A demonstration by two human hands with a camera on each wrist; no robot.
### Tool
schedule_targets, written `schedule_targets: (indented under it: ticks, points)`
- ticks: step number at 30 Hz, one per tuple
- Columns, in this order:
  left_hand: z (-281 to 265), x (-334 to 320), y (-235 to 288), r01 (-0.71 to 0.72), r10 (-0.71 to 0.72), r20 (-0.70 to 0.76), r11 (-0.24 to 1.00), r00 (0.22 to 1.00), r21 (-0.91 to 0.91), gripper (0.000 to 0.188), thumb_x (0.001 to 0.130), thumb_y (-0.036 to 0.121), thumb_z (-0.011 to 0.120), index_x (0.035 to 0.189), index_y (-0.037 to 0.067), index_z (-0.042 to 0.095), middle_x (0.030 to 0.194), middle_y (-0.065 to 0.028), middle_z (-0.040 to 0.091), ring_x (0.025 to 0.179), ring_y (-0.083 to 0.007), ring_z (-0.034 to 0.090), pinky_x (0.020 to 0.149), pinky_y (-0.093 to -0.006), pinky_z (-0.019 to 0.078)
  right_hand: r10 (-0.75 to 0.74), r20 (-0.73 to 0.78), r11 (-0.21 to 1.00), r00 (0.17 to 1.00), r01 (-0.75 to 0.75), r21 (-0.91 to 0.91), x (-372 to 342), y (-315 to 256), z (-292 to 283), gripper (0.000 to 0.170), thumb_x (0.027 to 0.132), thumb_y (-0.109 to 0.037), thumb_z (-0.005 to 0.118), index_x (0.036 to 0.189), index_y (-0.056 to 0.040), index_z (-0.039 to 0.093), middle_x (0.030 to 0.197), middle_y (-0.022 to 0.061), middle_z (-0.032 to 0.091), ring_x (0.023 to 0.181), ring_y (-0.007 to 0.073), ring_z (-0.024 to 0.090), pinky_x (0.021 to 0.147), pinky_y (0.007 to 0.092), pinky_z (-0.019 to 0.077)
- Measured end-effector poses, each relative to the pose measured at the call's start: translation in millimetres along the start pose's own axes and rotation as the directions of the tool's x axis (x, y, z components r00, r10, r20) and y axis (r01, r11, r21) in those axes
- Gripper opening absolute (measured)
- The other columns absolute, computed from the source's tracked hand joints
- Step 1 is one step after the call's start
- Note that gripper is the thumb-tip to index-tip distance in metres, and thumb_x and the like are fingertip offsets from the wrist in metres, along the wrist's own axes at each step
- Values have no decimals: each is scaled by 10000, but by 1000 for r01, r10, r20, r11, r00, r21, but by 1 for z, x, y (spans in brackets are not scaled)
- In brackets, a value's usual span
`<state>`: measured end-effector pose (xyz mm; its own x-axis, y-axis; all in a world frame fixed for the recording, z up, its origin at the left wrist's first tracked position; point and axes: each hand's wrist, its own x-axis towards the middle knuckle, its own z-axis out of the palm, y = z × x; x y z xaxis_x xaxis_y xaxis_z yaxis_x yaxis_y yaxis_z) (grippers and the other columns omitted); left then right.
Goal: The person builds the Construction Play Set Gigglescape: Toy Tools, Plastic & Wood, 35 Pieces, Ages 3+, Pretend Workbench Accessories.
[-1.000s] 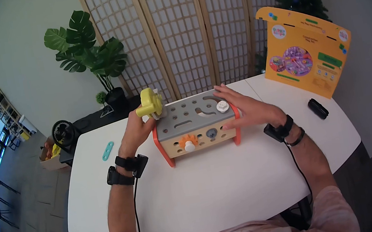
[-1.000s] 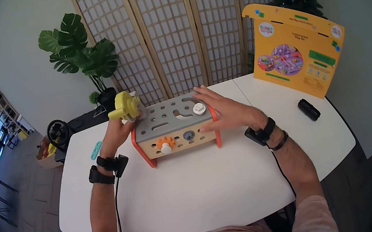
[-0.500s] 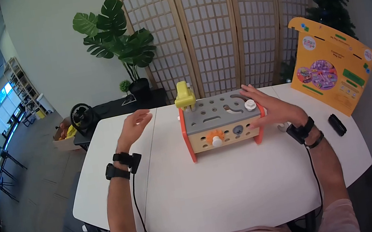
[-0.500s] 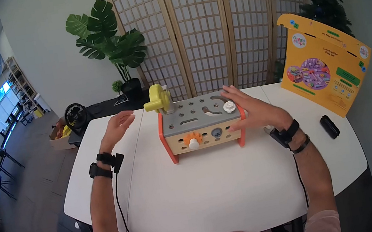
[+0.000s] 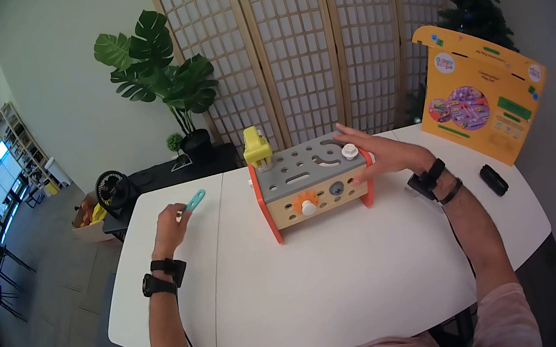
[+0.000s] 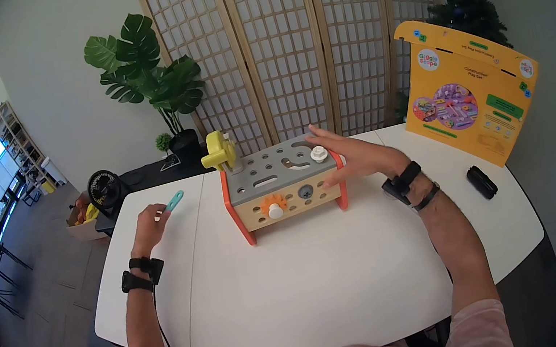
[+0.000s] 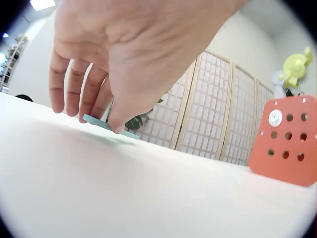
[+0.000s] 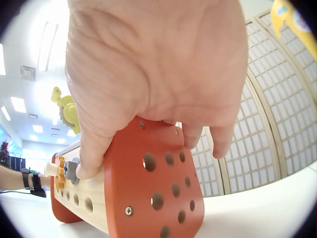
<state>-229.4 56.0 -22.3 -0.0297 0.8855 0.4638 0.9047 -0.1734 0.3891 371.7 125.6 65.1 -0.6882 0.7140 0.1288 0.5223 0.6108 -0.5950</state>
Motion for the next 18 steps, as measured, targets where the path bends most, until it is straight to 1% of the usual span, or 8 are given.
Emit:
schedule_targets:
  ticks: [1, 5, 7, 8, 10, 13, 15, 18]
  points:
    - [-10, 0, 34, -24, 30, 30, 981, 999, -192, 237, 1049, 144, 762, 1232, -6, 752, 1163, -191, 778, 1029, -328, 773, 889, -434, 645, -15, -14, 1000, 1000, 15, -8, 0, 1, 1, 1197, 786, -389, 995, 1751, -150, 328, 1858, 215, 83, 1696, 370, 231, 1342, 479, 295]
    - [-41, 2, 137, -167, 210, 101, 931, 972, -324, 299, 1065, 134, 743, 1341, 22, 714, 1245, -134, 764, 1091, -250, 752, 935, -407, 638, 41, -25, 999, 999, -41, -28, -2, -4, -5, 1177, 793, -329, 983, 1757, -177, 324, 1844, 184, 172, 1670, 347, 304, 1328, 493, 340]
    - [-49, 2, 171, -293, 356, 115, 882, 927, -369, 288, 1080, 134, 722, 1354, 45, 719, 1251, -115, 758, 1104, -244, 736, 932, -375, 628, 23, 9, 998, 1000, -24, 64, 3, 9, -6, 1129, 842, -183, 939, 1768, -202, 293, 1786, 178, 317, 1605, 329, 426, 1311, 499, 395]
    - [-53, 1, 185, -297, 361, 114, 879, 926, -372, 288, 1080, 134, 722, 1354, 45, 719, 1251, -115, 758, 1104, -244, 736, 932, -375, 628, 27, 5, 998, 1000, -28, 62, 2, 13, -6, 1129, 842, -183, 939, 1768, -202, 293, 1786, 178, 317, 1605, 329, 426, 1311, 499, 395]
    - [-54, 0, 207, -365, 442, 159, 859, 883, -360, 277, 1086, 134, 710, 1349, 49, 723, 1264, -114, 749, 1104, -249, 732, 900, -354, 618, 34, -5, 963, 999, -32, 267, -1, 19, -4, 1097, 899, -5, 839, 1784, -204, 222, 1741, 151, 397, 1560, 288, 487, 1301, 484, 438]
    - [-51, 0, 234, -387, 457, 175, 862, 872, -326, 290, 1083, 150, 712, 1357, 55, 715, 1253, -116, 733, 1028, -274, 732, 827, -364, 607, -1, -34, 910, 999, 15, 414, -1, 24, 1, 1091, 925, 106, 741, 1793, -206, 157, 1752, 133, 377, 1559, 246, 474, 1297, 472, 461]
    - [-45, 1, 246, -399, 447, 191, 884, 874, -243, 310, 1081, 182, 713, 1364, 55, 707, 1228, -112, 722, 1015, -310, 727, 828, -404, 606, -15, -47, 902, 999, 34, 431, 0, 25, 3, 1069, 935, 109, 715, 1794, -192, 156, 1739, 136, 397, 1552, 250, 480, 1289, 462, 463]
    - [-27, 10, 245, -500, 527, 158, 847, 835, -179, 320, 1083, 185, 717, 1375, 56, 714, 1206, -136, 723, 916, -277, 718, 765, -381, 592, -11, -67, 898, 998, 39, 437, 7, 35, 7, 1038, 942, 126, 675, 1793, -178, 164, 1725, 141, 419, 1548, 253, 484, 1277, 444, 470]
